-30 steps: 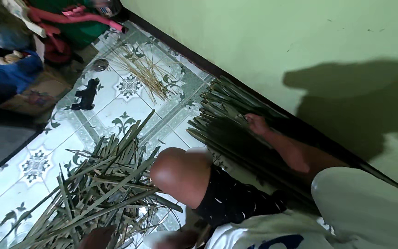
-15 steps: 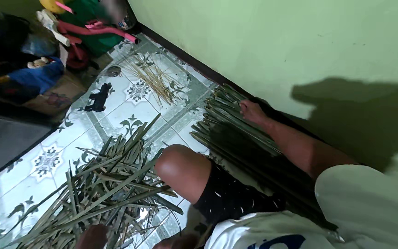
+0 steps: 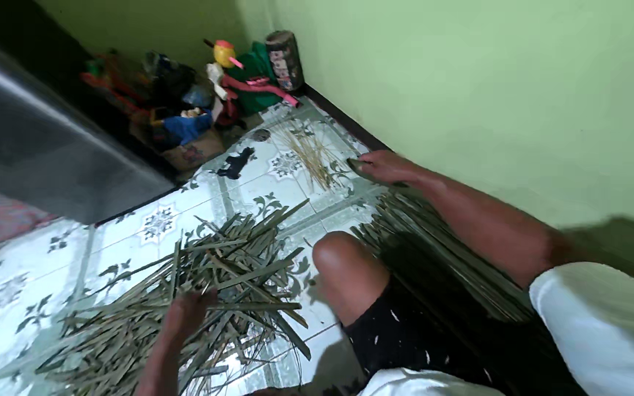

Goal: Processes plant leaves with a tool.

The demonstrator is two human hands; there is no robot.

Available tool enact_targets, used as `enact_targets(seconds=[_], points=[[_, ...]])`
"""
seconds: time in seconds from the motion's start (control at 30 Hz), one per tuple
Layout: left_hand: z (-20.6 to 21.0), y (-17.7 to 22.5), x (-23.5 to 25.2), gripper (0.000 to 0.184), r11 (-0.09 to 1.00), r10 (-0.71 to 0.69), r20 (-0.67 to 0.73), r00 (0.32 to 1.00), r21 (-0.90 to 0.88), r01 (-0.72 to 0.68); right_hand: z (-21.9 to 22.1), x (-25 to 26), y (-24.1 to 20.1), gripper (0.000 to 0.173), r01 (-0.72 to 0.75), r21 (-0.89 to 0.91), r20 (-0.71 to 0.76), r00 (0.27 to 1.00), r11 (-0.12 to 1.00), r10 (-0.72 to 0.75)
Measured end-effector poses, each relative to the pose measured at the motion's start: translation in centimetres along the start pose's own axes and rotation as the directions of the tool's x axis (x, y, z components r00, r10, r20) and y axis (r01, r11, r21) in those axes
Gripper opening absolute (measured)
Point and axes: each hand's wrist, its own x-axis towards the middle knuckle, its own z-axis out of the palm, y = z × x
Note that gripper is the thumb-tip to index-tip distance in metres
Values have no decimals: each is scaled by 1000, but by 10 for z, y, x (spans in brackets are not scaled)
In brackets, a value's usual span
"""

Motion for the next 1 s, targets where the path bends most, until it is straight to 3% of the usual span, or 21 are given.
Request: enact_targets(seconds=[0.1, 0.17, 0.2, 0.27, 0.33, 0.37, 0.4, 0.47, 0.6, 0.67, 0.73, 0.77, 0.83, 0.9, 0.97, 1.0], points=[[-27, 47, -24, 49, 904, -28, -222, 975, -423, -70, -9, 23, -101, 33, 161, 38, -31, 987, 986, -160], [-36, 66, -27, 38, 602, -82, -327, 942, -769, -214, -15, 29, -178, 32, 412, 67, -192, 899, 909, -394], [-37, 71, -28, 33, 423, -62, -351, 934, -857, -294, -17, 27, -215, 32, 561, 71, -312, 798, 825, -516], [-30, 79, -29, 31, 164, -12, -354, 935, -923, -348, -24, 13, -277, 29, 820, 75, -541, 512, 567, -668], [-24, 85, -32, 36, 68, 10, -322, 947, -944, -322, -33, -2, -319, 21, 966, 63, -700, 222, 252, -679], [-22, 88, -34, 39, 47, 14, -303, 953, -952, -303, -34, -7, -330, 19, 991, 66, -758, 128, 120, -639], [-22, 91, -35, 42, 23, 14, -293, 956, -956, -293, -29, -12, -335, 21, 996, 83, -797, 88, 36, -597], [-30, 93, -37, 45, -52, 22, -301, 953, -953, -299, -1, -17, -334, 24, 984, 180, -804, 145, -4, -576], [-43, 94, -37, 59, -276, 36, -301, 953, -919, -280, 116, -9, -295, 31, 876, 478, -683, 422, 73, -596], [-43, 92, -32, 57, -433, -7, -325, 946, -851, -296, 174, -10, -274, 26, 831, 545, -609, 482, 108, -630], [-45, 83, -24, 44, -481, -133, -359, 924, -791, -377, 211, -15, -254, 24, 829, 506, -472, 497, 238, -728], [-48, 76, -22, 37, -422, -240, -361, 901, -797, -432, 219, -15, -244, 31, 836, 447, -349, 491, 318, -798], [-58, 54, -17, 35, -186, -397, -406, 823, -843, -505, 223, -8, -232, 59, 846, 293, -2, 468, 447, -884], [-64, 38, -13, 41, 55, -455, -480, 750, -856, -514, 217, 2, -230, 83, 779, 263, 334, 480, 569, -811], [-58, 32, -7, 44, 183, -431, -535, 727, -840, -510, 218, 18, -226, 89, 665, 360, 411, 516, 654, -751], [-53, 36, -5, 44, 213, -420, -550, 722, -833, -510, 220, 25, -226, 83, 582, 423, 412, 559, 695, -719]])
